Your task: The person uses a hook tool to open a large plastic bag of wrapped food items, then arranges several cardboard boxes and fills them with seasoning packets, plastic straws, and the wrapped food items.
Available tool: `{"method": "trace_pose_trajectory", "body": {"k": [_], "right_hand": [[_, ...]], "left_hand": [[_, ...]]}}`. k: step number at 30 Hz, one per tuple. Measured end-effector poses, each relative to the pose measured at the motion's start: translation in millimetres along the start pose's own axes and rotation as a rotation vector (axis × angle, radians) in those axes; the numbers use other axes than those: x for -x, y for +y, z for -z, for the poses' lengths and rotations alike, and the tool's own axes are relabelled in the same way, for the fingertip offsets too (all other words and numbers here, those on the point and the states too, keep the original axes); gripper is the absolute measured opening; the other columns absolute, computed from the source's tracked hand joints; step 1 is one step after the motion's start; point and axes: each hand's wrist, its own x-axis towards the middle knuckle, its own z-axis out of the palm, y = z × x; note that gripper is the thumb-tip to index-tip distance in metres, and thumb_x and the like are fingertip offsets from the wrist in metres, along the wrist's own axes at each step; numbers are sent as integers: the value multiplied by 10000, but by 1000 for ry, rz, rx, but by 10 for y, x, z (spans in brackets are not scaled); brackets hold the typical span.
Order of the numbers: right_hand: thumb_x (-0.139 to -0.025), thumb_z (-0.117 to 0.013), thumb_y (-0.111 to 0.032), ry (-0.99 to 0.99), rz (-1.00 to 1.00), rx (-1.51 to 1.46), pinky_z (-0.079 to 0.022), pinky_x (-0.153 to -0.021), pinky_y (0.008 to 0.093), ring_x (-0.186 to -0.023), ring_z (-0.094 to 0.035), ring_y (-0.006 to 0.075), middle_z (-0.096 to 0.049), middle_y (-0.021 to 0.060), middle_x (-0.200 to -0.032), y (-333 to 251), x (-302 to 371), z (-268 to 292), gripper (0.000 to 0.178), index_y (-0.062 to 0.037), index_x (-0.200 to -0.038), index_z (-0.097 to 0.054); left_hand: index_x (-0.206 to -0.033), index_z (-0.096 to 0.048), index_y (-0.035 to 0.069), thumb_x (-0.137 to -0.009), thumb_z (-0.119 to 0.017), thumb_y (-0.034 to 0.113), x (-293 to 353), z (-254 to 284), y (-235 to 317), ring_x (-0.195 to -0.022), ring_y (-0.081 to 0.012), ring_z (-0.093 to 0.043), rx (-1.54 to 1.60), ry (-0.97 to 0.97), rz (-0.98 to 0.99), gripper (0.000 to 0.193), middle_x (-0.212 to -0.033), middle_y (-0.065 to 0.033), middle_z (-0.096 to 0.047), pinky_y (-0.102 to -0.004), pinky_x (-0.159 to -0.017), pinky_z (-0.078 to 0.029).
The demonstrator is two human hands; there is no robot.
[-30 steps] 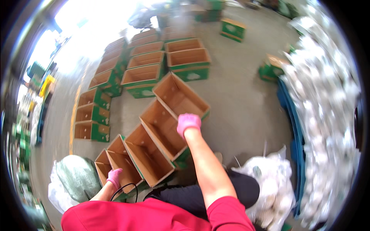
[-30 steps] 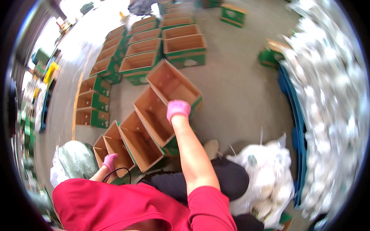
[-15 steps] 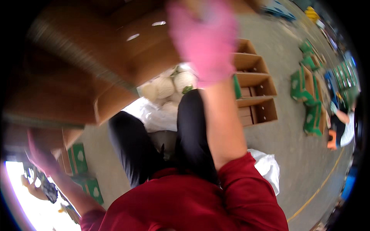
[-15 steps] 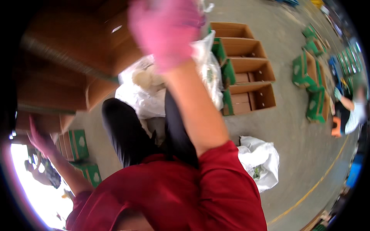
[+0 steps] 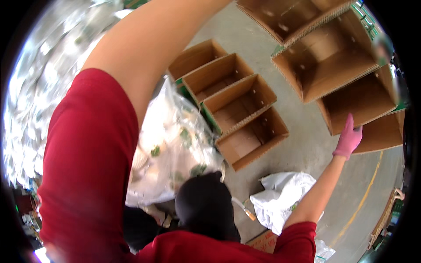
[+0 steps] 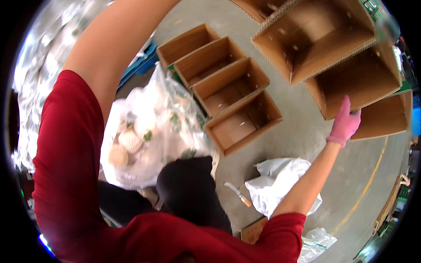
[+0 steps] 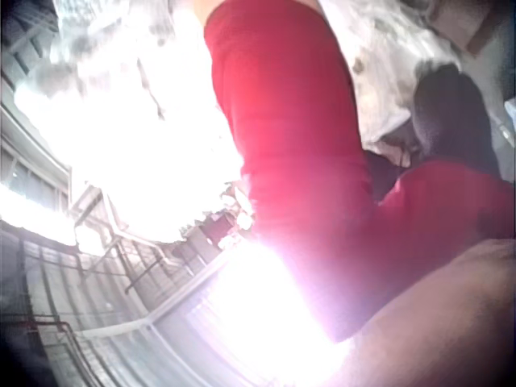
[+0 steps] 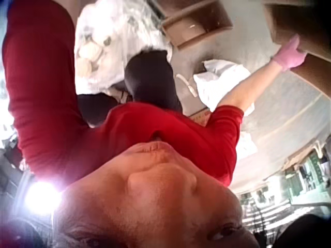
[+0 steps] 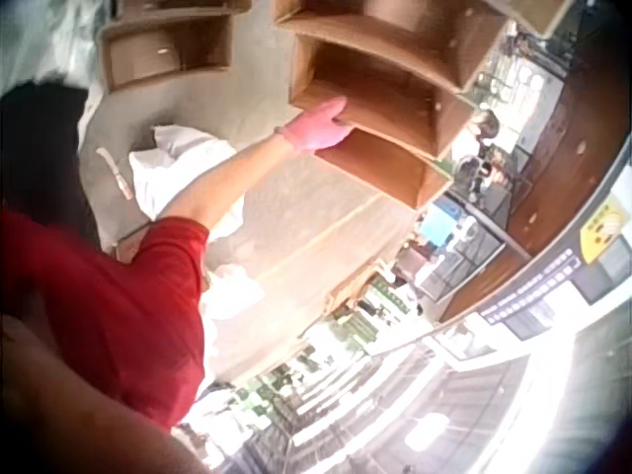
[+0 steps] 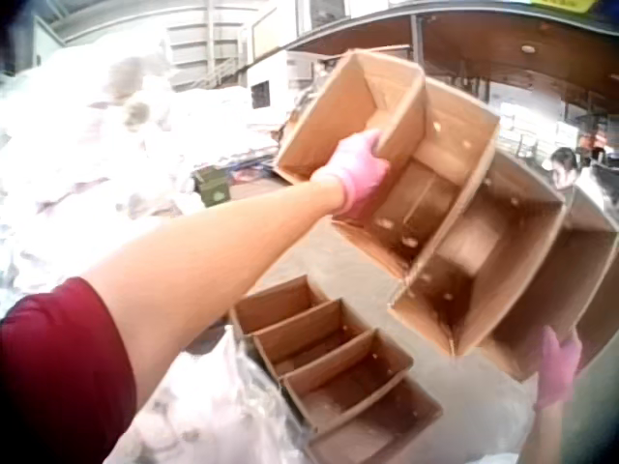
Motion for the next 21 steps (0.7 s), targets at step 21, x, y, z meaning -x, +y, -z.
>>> {"method": "trace_pose_trajectory", "body": {"k": [21], "right_hand": [[-847, -705, -541, -770, -28, 800, -491, -920, 417, -1078, -655, 272, -670, 84, -1212, 37, -214, -1168, 617, -69, -1238, -635]], "left_hand": [[-1420, -446, 92, -922, -570, 422, 1596, -1750, -2480, -1246, -375, -556, -537, -797, 469, 610, -1332, -182, -603, -451, -1016, -441]]}}
